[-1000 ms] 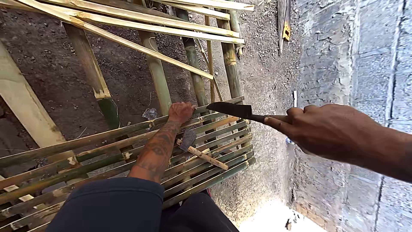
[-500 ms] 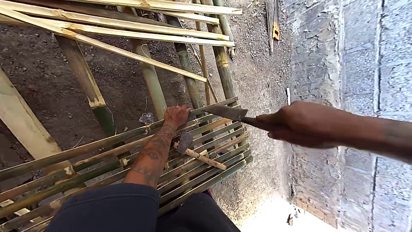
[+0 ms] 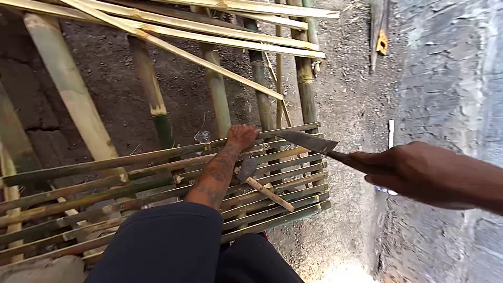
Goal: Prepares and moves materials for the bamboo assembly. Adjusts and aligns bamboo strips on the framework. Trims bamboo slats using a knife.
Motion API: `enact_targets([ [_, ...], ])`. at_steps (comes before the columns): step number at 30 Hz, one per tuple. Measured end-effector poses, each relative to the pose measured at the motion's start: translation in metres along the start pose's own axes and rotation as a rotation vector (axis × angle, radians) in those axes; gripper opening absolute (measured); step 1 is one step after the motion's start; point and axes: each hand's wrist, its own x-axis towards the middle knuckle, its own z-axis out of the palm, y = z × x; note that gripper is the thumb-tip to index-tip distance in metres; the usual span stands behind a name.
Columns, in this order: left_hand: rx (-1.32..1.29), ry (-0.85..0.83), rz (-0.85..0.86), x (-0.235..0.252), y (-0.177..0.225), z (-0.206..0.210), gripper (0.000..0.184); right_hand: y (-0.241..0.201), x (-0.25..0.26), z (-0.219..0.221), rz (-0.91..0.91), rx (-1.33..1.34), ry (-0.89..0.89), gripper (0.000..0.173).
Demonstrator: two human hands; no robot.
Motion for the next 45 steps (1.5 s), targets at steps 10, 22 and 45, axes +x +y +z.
enact_targets([
  [10, -0.027, 0.317, -0.303, -0.094, -0.082, -0.014, 0.068, 0.016, 0.005, 0.014, -0.023, -0.083, 0.049, 0.051],
  [22, -0.042, -0.142, -0.509, -0.089, -0.08, -0.042, 0.082, 0.035, 0.002, -0.036, -0.131, 0.023, -0.038, 0.045],
  [45, -0.045, -0.05, -0.496, -0.088, -0.086, -0.026, 0.079, -0.05, -0.052, 0.057, -0.281, 0.074, 0.344, 0.055],
])
